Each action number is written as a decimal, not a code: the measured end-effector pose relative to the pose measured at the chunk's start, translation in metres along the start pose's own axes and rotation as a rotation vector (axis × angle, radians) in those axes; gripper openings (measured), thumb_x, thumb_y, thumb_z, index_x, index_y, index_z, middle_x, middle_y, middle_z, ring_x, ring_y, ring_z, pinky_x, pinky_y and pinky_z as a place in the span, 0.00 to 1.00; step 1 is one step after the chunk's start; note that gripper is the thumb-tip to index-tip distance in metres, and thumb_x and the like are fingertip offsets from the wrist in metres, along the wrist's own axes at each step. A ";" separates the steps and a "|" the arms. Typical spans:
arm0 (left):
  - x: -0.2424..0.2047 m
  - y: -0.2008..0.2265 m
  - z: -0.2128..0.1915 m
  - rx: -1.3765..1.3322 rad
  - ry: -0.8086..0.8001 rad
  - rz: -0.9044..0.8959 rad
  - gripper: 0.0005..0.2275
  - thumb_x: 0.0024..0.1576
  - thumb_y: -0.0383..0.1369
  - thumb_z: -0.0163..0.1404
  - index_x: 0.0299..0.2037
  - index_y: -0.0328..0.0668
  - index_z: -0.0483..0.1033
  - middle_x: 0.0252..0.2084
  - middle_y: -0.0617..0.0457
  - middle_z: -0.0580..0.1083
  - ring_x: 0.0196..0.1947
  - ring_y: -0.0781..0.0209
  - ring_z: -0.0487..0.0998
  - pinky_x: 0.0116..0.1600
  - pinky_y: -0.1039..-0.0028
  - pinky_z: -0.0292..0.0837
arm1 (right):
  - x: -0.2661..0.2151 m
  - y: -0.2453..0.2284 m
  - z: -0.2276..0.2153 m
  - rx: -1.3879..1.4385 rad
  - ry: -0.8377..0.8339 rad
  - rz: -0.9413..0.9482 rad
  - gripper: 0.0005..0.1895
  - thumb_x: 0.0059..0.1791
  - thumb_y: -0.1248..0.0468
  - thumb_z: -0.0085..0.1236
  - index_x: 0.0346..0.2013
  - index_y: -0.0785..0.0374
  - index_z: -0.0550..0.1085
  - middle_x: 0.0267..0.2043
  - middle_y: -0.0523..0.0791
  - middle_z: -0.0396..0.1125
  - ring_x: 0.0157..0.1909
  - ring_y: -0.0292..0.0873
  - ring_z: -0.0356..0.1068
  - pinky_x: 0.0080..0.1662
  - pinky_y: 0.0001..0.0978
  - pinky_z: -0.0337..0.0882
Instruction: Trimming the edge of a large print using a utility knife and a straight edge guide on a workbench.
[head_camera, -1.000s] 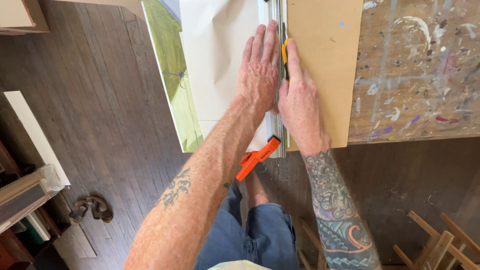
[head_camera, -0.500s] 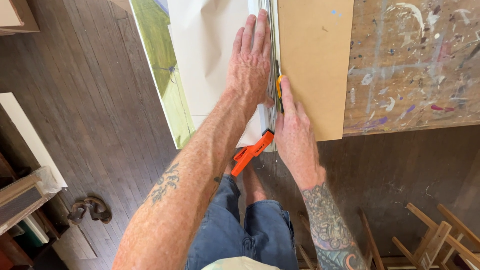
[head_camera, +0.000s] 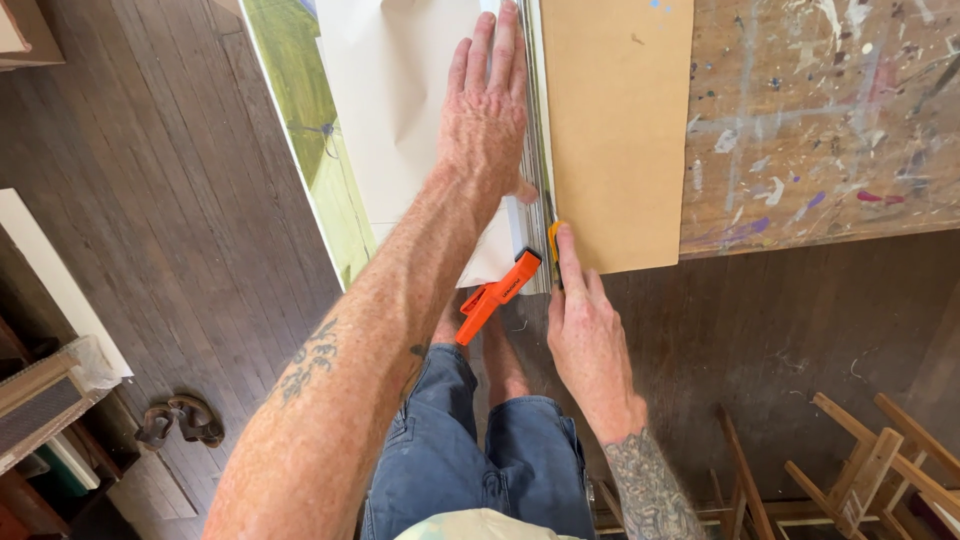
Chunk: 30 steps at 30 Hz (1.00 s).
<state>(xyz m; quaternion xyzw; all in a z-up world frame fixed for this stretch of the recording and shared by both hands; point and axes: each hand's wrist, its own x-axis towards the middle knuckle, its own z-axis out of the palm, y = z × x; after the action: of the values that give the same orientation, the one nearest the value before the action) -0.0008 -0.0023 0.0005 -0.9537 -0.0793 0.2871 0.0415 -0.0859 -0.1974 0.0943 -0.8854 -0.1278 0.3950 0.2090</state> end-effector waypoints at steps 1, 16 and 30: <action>0.000 -0.001 -0.001 0.001 -0.002 0.001 0.81 0.17 0.74 0.64 0.77 0.30 0.33 0.79 0.39 0.31 0.79 0.41 0.33 0.79 0.56 0.33 | -0.003 0.004 0.003 0.002 -0.005 0.012 0.39 0.55 0.69 0.44 0.79 0.47 0.45 0.44 0.54 0.63 0.40 0.71 0.68 0.41 0.66 0.66; 0.002 0.000 0.007 -0.005 0.027 0.009 0.81 0.16 0.75 0.62 0.78 0.31 0.36 0.79 0.39 0.34 0.79 0.40 0.33 0.79 0.56 0.31 | -0.056 0.046 0.027 -0.091 -0.062 0.051 0.39 0.55 0.64 0.45 0.79 0.45 0.45 0.42 0.50 0.62 0.32 0.69 0.69 0.35 0.64 0.69; 0.001 -0.002 -0.001 0.012 0.011 0.015 0.81 0.17 0.76 0.63 0.77 0.29 0.34 0.78 0.38 0.30 0.79 0.39 0.33 0.79 0.56 0.34 | -0.071 0.058 0.027 -0.145 -0.143 0.125 0.39 0.55 0.62 0.44 0.79 0.40 0.43 0.46 0.48 0.63 0.32 0.71 0.69 0.35 0.66 0.69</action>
<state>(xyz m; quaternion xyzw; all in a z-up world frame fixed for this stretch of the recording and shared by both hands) 0.0004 -0.0006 0.0005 -0.9556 -0.0701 0.2827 0.0454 -0.1492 -0.2684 0.0964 -0.8739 -0.1152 0.4594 0.1098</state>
